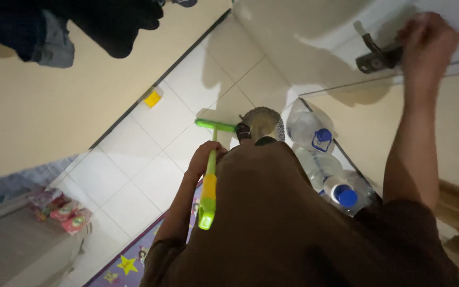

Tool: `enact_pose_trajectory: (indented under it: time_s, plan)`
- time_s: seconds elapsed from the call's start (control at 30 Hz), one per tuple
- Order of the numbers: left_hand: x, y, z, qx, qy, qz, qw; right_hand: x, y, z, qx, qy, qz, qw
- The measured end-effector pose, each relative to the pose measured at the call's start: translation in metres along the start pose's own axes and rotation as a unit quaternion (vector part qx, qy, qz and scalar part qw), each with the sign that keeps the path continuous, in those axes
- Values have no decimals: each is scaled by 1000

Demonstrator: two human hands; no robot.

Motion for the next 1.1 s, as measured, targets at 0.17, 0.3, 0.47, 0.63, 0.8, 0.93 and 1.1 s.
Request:
enact_pose_trajectory:
  time_s: [0.17, 0.3, 0.47, 0.63, 0.8, 0.93, 1.1]
  plan:
    - [10, -3, -13, -45, -69, 11, 997, -23, 1, 9, -9, -47, 133, 990]
    - [-7, 12, -18, -83, 6, 12, 996, -37, -8, 5, -23, -23, 104, 994]
    - [-25, 11, -16, -116, -39, 30, 992, -30, -127, -17, 118, -255, 767, 577]
    - [0, -13, 3, -65, 24, 154, 986, 316, -152, -130, 575, 76, 277, 766]
    - [58, -26, 2, -5, 123, 102, 987, 451, -109, -172, 615, 334, 388, 599]
    - [55, -11, -20, 0, 70, 142, 987, 483, -103, -189, 618, 387, 419, 540]
    - [74, -6, -43, -46, 77, 124, 988, 488, -130, -214, 587, 380, 454, 553]
Point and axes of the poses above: each hand's wrist, its own z-axis towards the middle knuckle, its own y-axis out of the back of the hand, x = y × z, the point moved 9 cm from there along z, towards the middle knuckle, and after that the axes turned 2 degrees about x, right-handed, at the moved point
